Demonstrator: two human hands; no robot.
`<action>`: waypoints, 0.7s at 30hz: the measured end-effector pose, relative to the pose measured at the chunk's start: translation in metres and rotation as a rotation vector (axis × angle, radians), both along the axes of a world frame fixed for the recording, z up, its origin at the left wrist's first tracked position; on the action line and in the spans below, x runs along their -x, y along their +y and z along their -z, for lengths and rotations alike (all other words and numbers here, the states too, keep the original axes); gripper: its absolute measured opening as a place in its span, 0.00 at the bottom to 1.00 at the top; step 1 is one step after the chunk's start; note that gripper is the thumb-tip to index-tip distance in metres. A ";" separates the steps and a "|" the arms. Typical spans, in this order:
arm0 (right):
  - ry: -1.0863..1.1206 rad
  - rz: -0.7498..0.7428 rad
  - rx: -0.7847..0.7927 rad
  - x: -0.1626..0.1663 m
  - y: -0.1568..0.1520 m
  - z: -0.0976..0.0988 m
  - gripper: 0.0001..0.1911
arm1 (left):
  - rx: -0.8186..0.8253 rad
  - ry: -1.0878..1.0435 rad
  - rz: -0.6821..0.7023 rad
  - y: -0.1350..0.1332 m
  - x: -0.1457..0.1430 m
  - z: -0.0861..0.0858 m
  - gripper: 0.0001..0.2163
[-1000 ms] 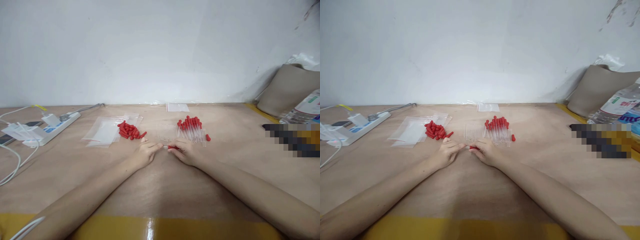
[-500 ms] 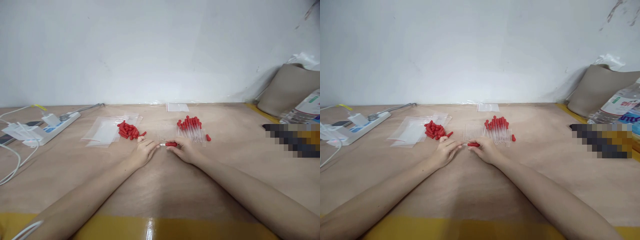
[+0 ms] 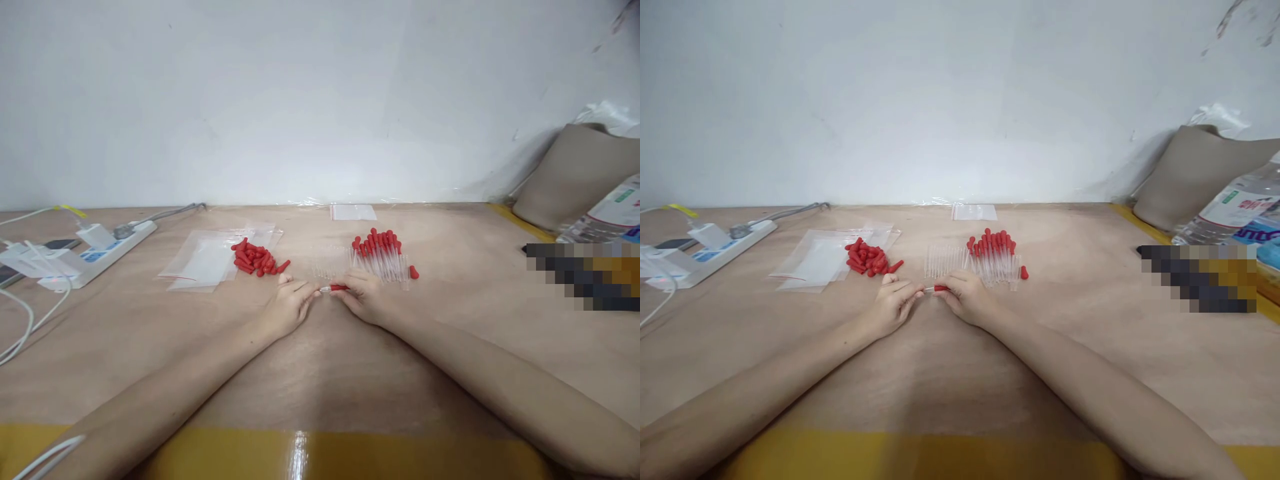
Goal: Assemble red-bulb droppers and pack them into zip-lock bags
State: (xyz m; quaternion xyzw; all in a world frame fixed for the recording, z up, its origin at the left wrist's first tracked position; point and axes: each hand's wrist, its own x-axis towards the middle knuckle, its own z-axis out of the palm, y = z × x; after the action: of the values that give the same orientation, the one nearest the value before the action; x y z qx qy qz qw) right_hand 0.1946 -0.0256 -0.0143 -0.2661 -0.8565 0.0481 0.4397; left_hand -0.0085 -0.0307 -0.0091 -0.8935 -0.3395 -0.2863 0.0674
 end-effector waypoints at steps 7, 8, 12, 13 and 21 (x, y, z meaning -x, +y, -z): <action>-0.036 -0.027 0.041 0.002 -0.002 0.000 0.07 | 0.030 0.000 0.041 -0.002 -0.001 0.000 0.12; -0.036 -0.023 0.050 0.002 -0.002 0.000 0.07 | 0.030 -0.001 0.038 -0.002 -0.001 0.000 0.11; -0.027 -0.032 0.038 0.002 -0.001 0.001 0.07 | 0.025 -0.001 0.035 -0.001 -0.002 0.000 0.11; -0.030 -0.039 0.024 0.002 -0.001 0.002 0.07 | 0.029 0.003 0.041 -0.001 -0.002 -0.001 0.11; -0.043 -0.016 -0.096 0.004 -0.003 0.009 0.09 | 0.192 0.024 0.062 -0.004 -0.002 -0.010 0.14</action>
State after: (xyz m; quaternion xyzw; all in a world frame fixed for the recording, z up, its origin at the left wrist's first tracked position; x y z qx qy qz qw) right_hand 0.1909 -0.0290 -0.0231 -0.2386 -0.8692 0.0049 0.4330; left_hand -0.0068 -0.0346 0.0007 -0.9094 -0.3365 -0.2435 -0.0234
